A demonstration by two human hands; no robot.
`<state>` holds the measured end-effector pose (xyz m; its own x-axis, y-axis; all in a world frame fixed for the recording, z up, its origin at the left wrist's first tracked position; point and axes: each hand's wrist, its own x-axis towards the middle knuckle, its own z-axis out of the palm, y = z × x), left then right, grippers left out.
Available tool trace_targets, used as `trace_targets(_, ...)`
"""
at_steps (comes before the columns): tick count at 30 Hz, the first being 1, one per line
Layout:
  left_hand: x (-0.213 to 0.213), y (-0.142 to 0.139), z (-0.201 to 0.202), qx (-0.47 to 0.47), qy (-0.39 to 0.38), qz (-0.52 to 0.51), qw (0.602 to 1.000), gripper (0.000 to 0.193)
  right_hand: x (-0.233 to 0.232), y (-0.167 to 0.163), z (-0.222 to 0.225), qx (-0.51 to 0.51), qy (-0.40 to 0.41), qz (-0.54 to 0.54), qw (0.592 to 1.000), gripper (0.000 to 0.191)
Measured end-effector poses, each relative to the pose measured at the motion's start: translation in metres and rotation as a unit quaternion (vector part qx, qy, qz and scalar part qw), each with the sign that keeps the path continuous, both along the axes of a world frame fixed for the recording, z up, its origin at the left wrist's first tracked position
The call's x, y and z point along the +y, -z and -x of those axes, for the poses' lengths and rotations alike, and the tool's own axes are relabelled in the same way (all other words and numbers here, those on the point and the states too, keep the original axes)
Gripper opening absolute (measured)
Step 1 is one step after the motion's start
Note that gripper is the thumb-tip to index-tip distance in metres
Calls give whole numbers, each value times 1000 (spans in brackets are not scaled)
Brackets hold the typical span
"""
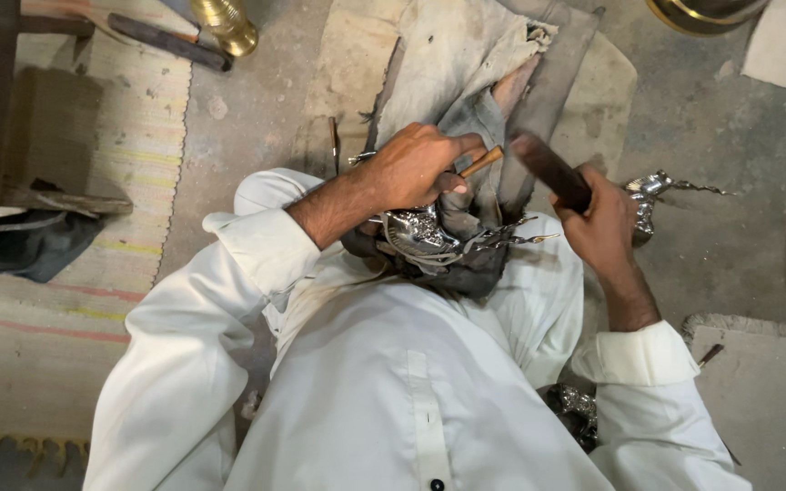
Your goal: The person sits on the floor holding a small punch against a silver metal horse figurine and strikes the punch with a wooden mallet to shape and detail the casting. They reposition the figurine and punch repeatedly and continue hammering different areas of the piece.
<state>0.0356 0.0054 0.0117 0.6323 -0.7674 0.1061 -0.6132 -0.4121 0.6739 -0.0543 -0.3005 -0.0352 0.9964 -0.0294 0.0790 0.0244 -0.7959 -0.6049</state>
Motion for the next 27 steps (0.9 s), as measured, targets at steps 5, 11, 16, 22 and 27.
trace_targets(5, 1, -2, -2, -4, 8, 23, 1000, 43, -5, 1, 1, -19, -26, 176, 984, 29)
trace_targets(11, 6, -3, -1, 12, 6, 39, 999, 43, -10, -1, 2, -15, -37, 203, 978, 29)
trace_targets(16, 7, 1, 1, 33, -33, 59, 997, 48, -4, -8, -5, -25, 49, -139, 989, 29)
trace_targets(22, 10, -1, 0, 71, -37, 89, 993, 43, -2, -29, -5, 43, -43, 221, 973, 26)
trace_targets(27, 19, -9, -5, 144, -46, 98, 984, 41, -4, -24, 7, 148, -6, -40, 988, 28)
